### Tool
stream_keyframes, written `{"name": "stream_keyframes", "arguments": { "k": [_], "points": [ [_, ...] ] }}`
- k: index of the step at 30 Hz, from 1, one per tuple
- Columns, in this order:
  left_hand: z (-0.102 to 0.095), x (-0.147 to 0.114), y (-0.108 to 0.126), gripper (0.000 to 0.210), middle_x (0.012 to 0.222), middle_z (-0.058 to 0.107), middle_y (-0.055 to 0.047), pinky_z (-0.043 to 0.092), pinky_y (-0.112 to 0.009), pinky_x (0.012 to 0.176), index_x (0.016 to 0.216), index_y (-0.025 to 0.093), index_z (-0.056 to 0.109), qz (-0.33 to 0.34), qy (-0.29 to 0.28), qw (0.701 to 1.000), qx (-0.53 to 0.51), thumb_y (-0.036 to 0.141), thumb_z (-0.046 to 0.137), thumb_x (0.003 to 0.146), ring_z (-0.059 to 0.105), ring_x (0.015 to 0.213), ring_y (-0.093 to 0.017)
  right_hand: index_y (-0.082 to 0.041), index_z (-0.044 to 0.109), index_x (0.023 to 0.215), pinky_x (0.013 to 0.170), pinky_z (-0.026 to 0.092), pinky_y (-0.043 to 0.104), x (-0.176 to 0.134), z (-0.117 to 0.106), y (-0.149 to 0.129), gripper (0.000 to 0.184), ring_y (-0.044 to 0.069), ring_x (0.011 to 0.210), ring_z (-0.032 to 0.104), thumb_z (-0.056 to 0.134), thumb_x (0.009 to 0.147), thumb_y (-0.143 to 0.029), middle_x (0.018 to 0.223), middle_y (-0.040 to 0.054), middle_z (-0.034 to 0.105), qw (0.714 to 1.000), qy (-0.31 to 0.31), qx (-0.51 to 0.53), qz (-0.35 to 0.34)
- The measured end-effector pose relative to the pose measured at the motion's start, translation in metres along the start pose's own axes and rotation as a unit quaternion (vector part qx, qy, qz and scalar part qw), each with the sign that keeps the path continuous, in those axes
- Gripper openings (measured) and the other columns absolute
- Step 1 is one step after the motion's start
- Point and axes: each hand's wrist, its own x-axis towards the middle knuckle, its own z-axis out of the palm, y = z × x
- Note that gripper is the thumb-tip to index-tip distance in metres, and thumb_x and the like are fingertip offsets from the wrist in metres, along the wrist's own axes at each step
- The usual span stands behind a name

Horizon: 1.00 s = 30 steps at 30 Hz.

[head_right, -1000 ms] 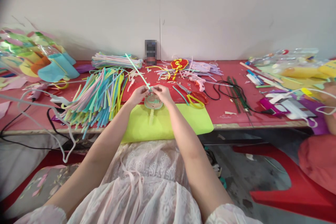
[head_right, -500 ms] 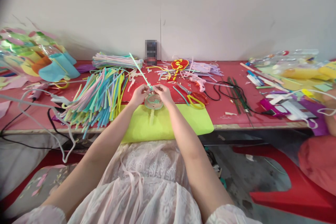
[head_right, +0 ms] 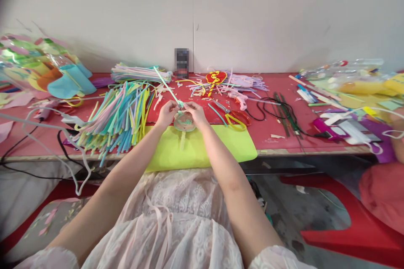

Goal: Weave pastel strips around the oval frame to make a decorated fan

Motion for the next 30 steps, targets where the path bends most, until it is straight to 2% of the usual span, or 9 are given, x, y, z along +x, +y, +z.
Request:
{"name": "stream_keyframes", "arguments": {
  "k": [4,7,13,21,26,30],
  "points": [
    [0.000,0.000,0.000,0.009,0.072,0.054,0.001,0.041,-0.022,0.066,0.076,0.017,0.050,0.001,0.000,1.000,0.003,0.026,0.051,0.077,0.050,0.068,-0.009,-0.019,0.061,0.075,0.062,0.048,0.024,0.001,-0.001,0.000,0.026,0.011,0.065,0.058,0.071,0.062,-0.040,0.071,-0.0025,0.062,1.000,-0.005,0.018,0.014],
    [-0.001,0.000,0.001,0.009,0.073,0.055,0.000,0.042,-0.022,0.066,0.076,0.016,0.051,-0.001,-0.030,1.000,0.010,0.026,0.051,0.076,0.051,0.068,-0.009,-0.019,0.061,0.073,0.059,0.046,0.023,0.001,-0.003,0.000,0.026,0.011,0.064,0.057,0.071,0.062,-0.040,0.070,-0.0027,0.061,1.000,0.000,0.005,0.018],
    [-0.004,-0.002,0.006,0.009,0.073,0.057,0.000,0.042,-0.023,0.065,0.075,0.016,0.052,0.006,-0.072,0.996,0.044,0.024,0.052,0.074,0.052,0.068,-0.010,-0.019,0.060,0.073,0.058,0.046,0.023,-0.001,-0.006,-0.007,0.031,0.011,0.065,0.055,0.069,0.061,-0.046,0.071,-0.0021,0.061,0.995,0.001,-0.099,0.019],
    [-0.005,-0.002,0.007,0.009,0.073,0.057,0.000,0.043,-0.023,0.065,0.075,0.016,0.051,0.006,-0.073,0.996,0.045,0.025,0.051,0.074,0.052,0.067,-0.010,-0.018,0.064,0.079,0.061,0.045,0.023,-0.001,-0.012,-0.010,0.032,0.012,0.069,0.057,0.067,0.064,-0.046,0.075,0.0001,0.064,0.988,-0.012,-0.152,-0.008],
    [-0.007,0.000,0.000,0.009,0.074,0.058,0.000,0.043,-0.024,0.067,0.076,0.016,0.052,0.007,-0.064,0.996,0.054,0.025,0.051,0.075,0.053,0.069,-0.010,-0.019,0.064,0.077,0.062,0.045,0.024,0.001,-0.010,-0.004,0.032,0.013,0.069,0.058,0.069,0.061,-0.046,0.073,0.0002,0.064,0.992,0.005,-0.124,-0.005],
    [-0.003,-0.001,0.000,0.007,0.074,0.057,0.000,0.042,-0.023,0.066,0.074,0.016,0.050,0.010,-0.034,0.998,0.052,0.024,0.051,0.075,0.053,0.069,-0.010,-0.019,0.061,0.069,0.062,0.045,0.025,0.001,-0.002,0.003,0.028,0.012,0.066,0.057,0.072,0.059,-0.043,0.068,-0.0018,0.062,0.999,0.036,-0.034,0.016]
  ]
}}
